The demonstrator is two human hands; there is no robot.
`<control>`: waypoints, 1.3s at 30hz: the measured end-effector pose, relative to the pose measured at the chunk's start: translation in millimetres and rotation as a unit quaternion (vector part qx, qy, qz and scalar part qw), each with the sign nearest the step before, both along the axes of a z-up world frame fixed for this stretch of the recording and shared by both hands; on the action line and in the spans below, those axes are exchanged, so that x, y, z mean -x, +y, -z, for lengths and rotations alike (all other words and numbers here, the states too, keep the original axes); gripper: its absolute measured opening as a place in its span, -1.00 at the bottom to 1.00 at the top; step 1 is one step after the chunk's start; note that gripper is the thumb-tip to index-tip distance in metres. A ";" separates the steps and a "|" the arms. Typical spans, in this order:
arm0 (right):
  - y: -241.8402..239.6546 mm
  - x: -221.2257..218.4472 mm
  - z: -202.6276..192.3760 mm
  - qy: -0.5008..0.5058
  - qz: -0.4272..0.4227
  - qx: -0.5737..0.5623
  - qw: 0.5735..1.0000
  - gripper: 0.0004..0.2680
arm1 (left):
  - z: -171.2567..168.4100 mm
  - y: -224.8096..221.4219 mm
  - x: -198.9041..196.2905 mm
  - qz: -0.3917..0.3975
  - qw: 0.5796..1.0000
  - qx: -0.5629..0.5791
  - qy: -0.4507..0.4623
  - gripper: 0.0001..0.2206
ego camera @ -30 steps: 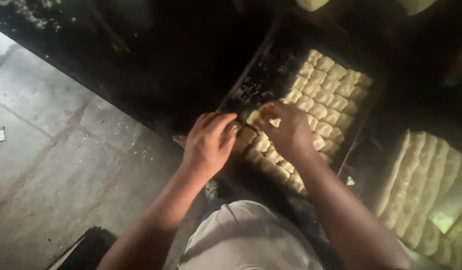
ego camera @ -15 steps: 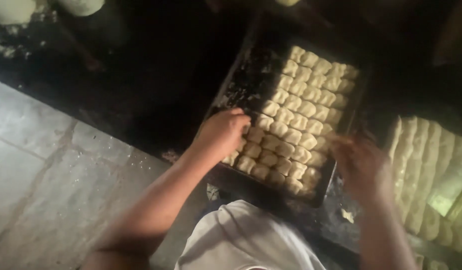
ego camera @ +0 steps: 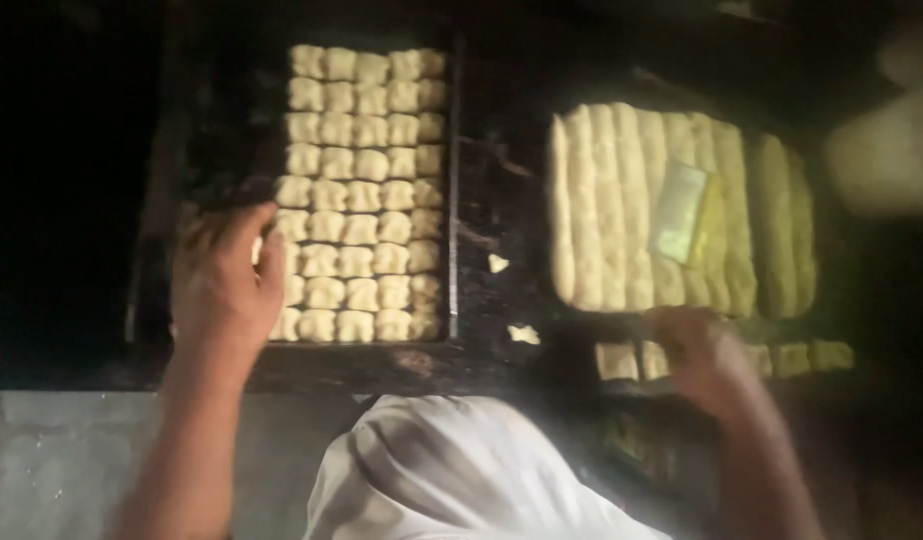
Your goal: The person cuts strips of dough into small pieces with a dough scraper, then twists and shapes each piece by hand and arranges the shaped dough pieces in rows on a tray. They repeat this cycle, filling the tray with shaped dough.
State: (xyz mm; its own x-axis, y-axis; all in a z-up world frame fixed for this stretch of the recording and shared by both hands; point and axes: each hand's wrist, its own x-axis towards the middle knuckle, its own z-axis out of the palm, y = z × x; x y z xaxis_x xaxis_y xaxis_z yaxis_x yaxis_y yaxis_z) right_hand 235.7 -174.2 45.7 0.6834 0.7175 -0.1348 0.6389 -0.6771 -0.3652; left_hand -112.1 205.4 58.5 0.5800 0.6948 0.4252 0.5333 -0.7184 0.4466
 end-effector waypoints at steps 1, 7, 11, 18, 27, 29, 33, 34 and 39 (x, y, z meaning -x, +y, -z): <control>-5.0 5.6 0.9 0.000 0.006 -0.001 1.000 -0.83 | 1.0 -20.4 -15.1 0.006 1.000 -0.001 0.000 -0.79; 5.4 38.8 -2.0 0.117 0.062 0.099 0.986 -0.71 | -13.4 -140.5 -85.8 0.159 0.907 0.389 -0.036 -0.78; 16.7 51.5 13.7 0.348 0.037 -0.083 0.933 -0.80 | 25.6 -189.1 -112.1 0.210 0.787 0.572 -0.101 -0.73; 83.0 45.3 -5.5 -0.148 -0.238 -0.206 0.937 -0.75 | 23.6 -171.7 -144.7 0.060 0.831 0.526 -0.169 -0.87; 95.1 34.7 41.6 -0.116 -0.293 -0.140 0.939 -0.92 | 63.5 -160.6 -219.8 0.113 0.921 0.290 -0.234 -0.83; 97.6 36.2 42.0 -0.125 -0.305 -0.160 0.931 -0.93 | 67.0 -158.4 -227.4 0.085 0.905 0.379 -0.173 -0.83; 101.0 27.8 22.4 -0.008 -0.331 -0.054 0.942 -0.91 | 102.1 -144.3 -238.3 0.120 0.834 0.510 -0.172 -0.85; 94.0 22.5 11.3 -0.012 -0.331 -0.060 0.942 -0.91 | 99.6 -146.0 -235.4 0.122 0.838 0.504 -0.172 -0.85; 60.6 4.8 -19.2 0.457 -0.224 -0.097 0.855 -0.80 | 87.3 -154.8 -218.6 0.137 0.899 0.385 -0.154 -0.82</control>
